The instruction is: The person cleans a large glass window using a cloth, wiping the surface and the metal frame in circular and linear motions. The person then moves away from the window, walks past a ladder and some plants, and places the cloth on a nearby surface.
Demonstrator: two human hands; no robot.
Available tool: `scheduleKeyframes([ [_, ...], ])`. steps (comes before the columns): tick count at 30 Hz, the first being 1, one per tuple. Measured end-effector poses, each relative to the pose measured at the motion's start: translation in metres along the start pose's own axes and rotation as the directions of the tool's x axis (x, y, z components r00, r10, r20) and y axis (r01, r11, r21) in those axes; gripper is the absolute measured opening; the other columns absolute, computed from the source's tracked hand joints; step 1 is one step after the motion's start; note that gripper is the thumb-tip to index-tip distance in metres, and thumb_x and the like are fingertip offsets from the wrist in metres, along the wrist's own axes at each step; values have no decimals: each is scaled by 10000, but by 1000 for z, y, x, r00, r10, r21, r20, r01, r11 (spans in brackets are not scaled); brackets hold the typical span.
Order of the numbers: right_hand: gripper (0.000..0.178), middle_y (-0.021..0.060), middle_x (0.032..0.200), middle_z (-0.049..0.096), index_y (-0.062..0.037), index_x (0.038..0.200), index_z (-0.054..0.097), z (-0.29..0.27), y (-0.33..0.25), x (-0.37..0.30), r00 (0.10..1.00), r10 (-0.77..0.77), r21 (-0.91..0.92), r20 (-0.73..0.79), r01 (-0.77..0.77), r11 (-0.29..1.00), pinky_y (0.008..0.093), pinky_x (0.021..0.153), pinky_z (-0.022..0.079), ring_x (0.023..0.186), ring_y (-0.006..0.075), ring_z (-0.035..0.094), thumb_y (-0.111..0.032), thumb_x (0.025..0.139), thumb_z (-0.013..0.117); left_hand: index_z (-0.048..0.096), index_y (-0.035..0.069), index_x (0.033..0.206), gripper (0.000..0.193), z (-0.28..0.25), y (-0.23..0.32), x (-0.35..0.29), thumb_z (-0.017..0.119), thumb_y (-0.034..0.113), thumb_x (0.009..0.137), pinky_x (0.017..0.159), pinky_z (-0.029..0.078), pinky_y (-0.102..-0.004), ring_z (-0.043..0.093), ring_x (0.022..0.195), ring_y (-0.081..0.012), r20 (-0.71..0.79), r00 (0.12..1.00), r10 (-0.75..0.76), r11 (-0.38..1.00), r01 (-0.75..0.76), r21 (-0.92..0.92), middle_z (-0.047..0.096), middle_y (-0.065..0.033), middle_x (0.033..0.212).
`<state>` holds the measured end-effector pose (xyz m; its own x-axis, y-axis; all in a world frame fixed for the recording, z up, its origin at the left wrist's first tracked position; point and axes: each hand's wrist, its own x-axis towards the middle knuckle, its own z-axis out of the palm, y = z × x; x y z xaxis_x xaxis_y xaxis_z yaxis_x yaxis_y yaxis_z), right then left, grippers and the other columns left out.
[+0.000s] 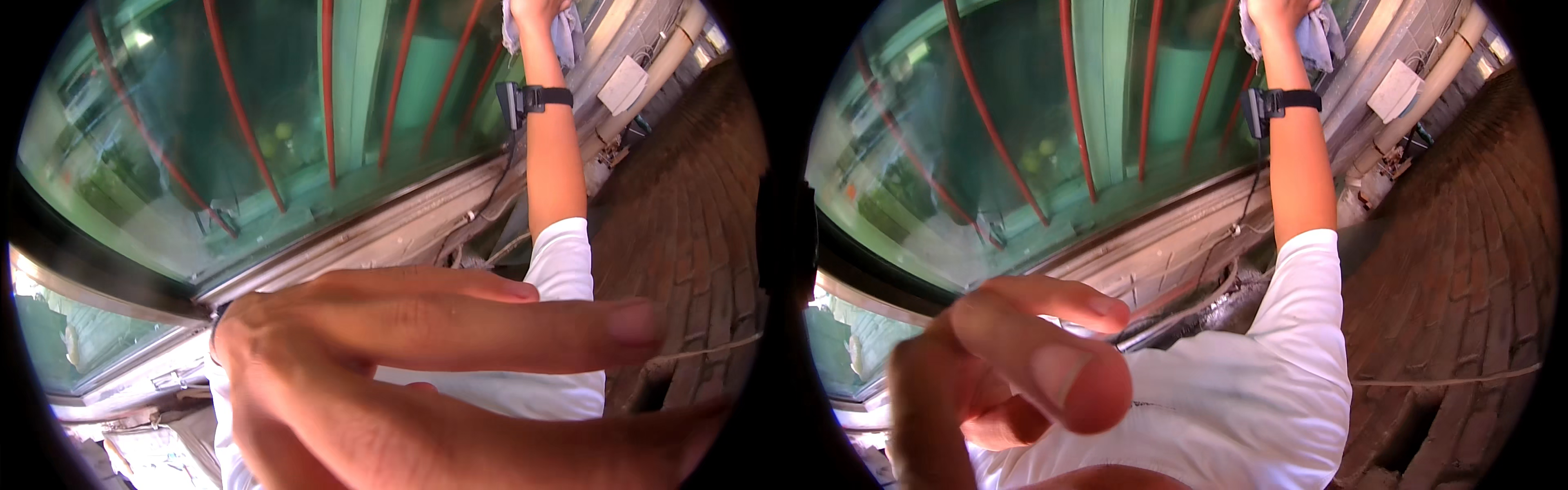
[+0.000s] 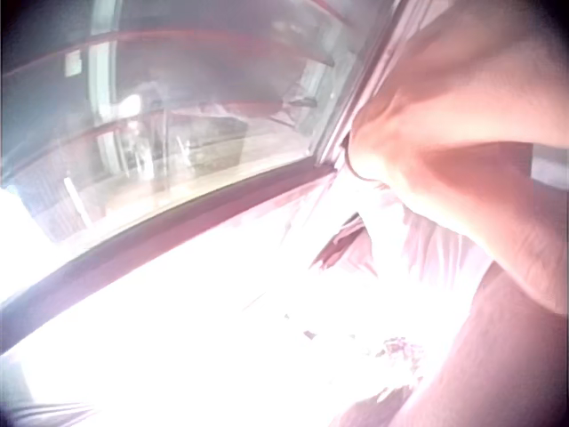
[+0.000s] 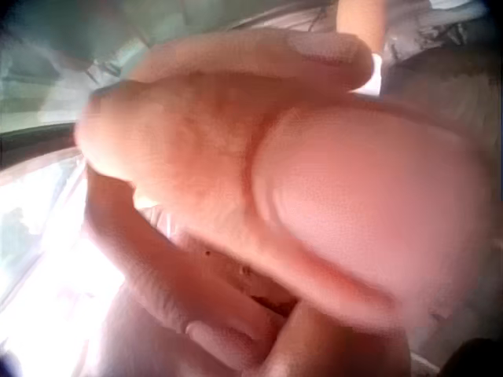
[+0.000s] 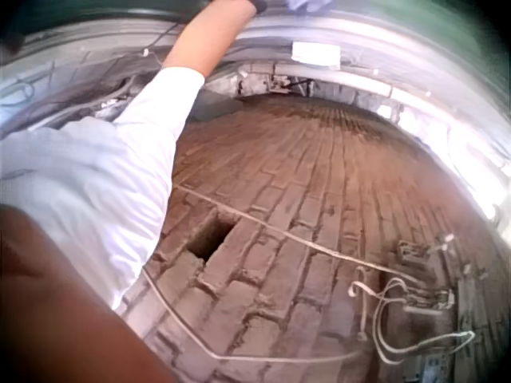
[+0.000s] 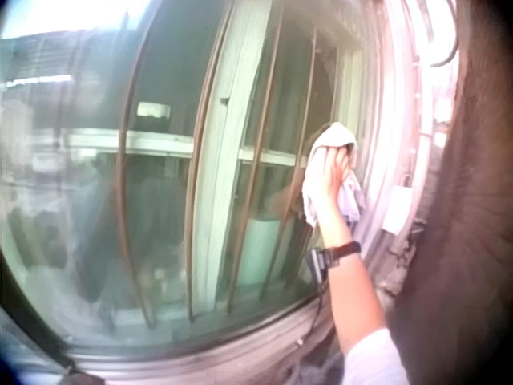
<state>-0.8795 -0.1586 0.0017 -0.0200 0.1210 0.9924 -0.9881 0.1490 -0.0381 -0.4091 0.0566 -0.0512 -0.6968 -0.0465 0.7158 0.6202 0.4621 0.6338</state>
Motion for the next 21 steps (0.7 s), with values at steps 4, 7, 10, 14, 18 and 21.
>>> scheduleKeyframes([
  [4, 501, 299, 1373, 406, 24, 1323, 460, -22, -73, -10, 976, 73, -66, 206, -61, 996, 573, 1092, 207, 1258, 456, 378, -345, 986, 429, 565, 125, 1099, 357, -14, -8, 2, 614, -61, 798, 903, 460, -452, 508, 1174, -274, 40, 999, 4, 995, 0, -100, 563, -76, 1210],
  [7, 511, 338, 1354, 386, 66, 1265, 482, -38, -127, -26, 976, -218, 48, -18, 219, 975, 602, 1083, 187, 1258, 484, 342, -341, 956, 470, 586, 126, 1066, 326, -19, -14, 3, 626, -52, 796, 902, 455, -431, 528, 1134, -252, 65, 998, 12, 990, -2, -144, 584, -53, 1166],
  [10, 559, 355, 1368, 359, 72, 1316, 435, -41, -125, -15, 950, -312, 124, -11, 310, 942, 617, 1078, 183, 1264, 512, 314, -334, 936, 496, 608, 126, 1033, 295, -20, -20, 1, 637, -43, 794, 900, 449, -410, 547, 1095, -231, 85, 996, 27, 983, -11, -183, 604, -29, 1123],
  [14, 593, 353, 1387, 347, 80, 1334, 411, -36, -89, 7, 897, -438, 161, -52, 440, 883, 622, 1074, 211, 1266, 521, 319, -306, 902, 538, 636, 127, 989, 254, -27, -33, 7, 653, -31, 791, 897, 441, -381, 573, 1043, -202, 119, 989, 82, 967, -51, -250, 632, 2, 1064],
  [18, 634, 358, 1370, 357, 90, 1324, 418, -20, -47, 22, 813, -582, 69, 28, 579, 812, 638, 1079, 229, 1271, 540, 316, -305, 856, 580, 665, 128, 945, 215, -33, -36, 6, 668, -18, 788, 895, 434, -352, 600, 991, -173, 123, 985, 123, 960, -87, -266, 660, 32, 1006],
  [21, 649, 367, 1365, 358, 94, 1311, 427, -16, -31, 25, 813, -569, 120, 120, 557, 822, 642, 1090, 224, 1272, 549, 317, -303, 827, 601, 686, 129, 912, 187, -57, -47, -3, 680, -9, 786, 893, 428, -331, 619, 951, -151, 26, 971, 239, 929, -221, -297, 681, 56, 962],
])
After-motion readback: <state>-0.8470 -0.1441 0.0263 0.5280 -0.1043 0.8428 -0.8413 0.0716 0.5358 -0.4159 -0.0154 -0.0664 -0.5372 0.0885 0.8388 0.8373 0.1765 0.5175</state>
